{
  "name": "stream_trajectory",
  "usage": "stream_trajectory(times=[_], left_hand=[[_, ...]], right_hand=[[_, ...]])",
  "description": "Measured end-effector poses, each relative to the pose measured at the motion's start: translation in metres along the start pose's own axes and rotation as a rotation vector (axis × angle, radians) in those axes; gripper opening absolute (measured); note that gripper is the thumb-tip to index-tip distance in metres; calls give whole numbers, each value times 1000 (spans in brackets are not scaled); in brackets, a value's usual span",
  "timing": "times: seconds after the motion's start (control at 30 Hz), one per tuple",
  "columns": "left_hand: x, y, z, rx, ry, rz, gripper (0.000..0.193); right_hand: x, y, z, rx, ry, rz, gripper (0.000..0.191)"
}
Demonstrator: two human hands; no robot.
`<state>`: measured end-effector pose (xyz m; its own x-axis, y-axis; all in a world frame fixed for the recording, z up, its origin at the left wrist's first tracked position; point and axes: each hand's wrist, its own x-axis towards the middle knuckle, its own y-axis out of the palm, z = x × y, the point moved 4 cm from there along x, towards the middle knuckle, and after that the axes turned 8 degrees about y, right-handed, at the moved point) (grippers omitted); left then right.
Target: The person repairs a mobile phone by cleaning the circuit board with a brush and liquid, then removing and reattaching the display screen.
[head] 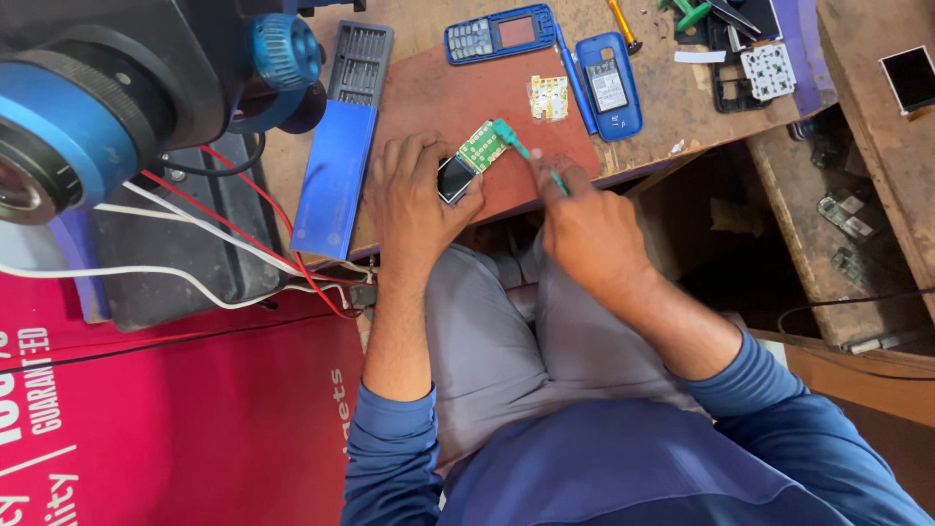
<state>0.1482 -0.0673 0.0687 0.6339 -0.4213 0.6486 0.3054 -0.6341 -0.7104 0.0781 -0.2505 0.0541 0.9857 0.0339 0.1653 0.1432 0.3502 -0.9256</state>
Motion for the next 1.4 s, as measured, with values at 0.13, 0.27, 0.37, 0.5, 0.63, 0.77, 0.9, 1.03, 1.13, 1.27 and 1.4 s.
stream_trajectory(times=[0.13, 0.27, 0.37, 0.5, 0.63, 0.77, 0.9, 1.03, 1.13, 1.27, 1.4], left_hand=[[0, 2, 0, -3, -12, 6, 38], [1, 1, -1, 3, 12, -14, 40], [0, 1, -2, -13, -4, 3, 38], [1, 0, -3, -17, -11, -6, 37], [1, -1, -4, -8, -8, 1, 39], [-1, 0, -4, -18, -11, 3, 38], [-2, -1, -3, -11, -11, -2, 38], [-2, 0, 1, -20, 0, -4, 38], [-1, 1, 2, -17, 8, -13, 39], [0, 1, 3, -1, -9, -5, 40], [0, 0, 3, -7, -10, -4, 38]], right_hand=[[1, -2, 1, 16, -32, -17, 64], [8, -3, 4, -56, -73, 40, 62], [17, -7, 7, 27, -26, 46, 64], [11, -14, 15, -10, -91, 10, 63], [1, -16, 14, -122, -96, 42, 69], [17, -4, 15, -111, -89, 68, 68], [13, 3, 5, -169, 51, 47, 69], [0, 6, -2, -190, 69, 41, 70], [-3, 6, -8, -160, 100, 77, 67], [2, 0, 0, -80, -26, -46, 64], [12, 5, 7, -129, -58, -33, 70]])
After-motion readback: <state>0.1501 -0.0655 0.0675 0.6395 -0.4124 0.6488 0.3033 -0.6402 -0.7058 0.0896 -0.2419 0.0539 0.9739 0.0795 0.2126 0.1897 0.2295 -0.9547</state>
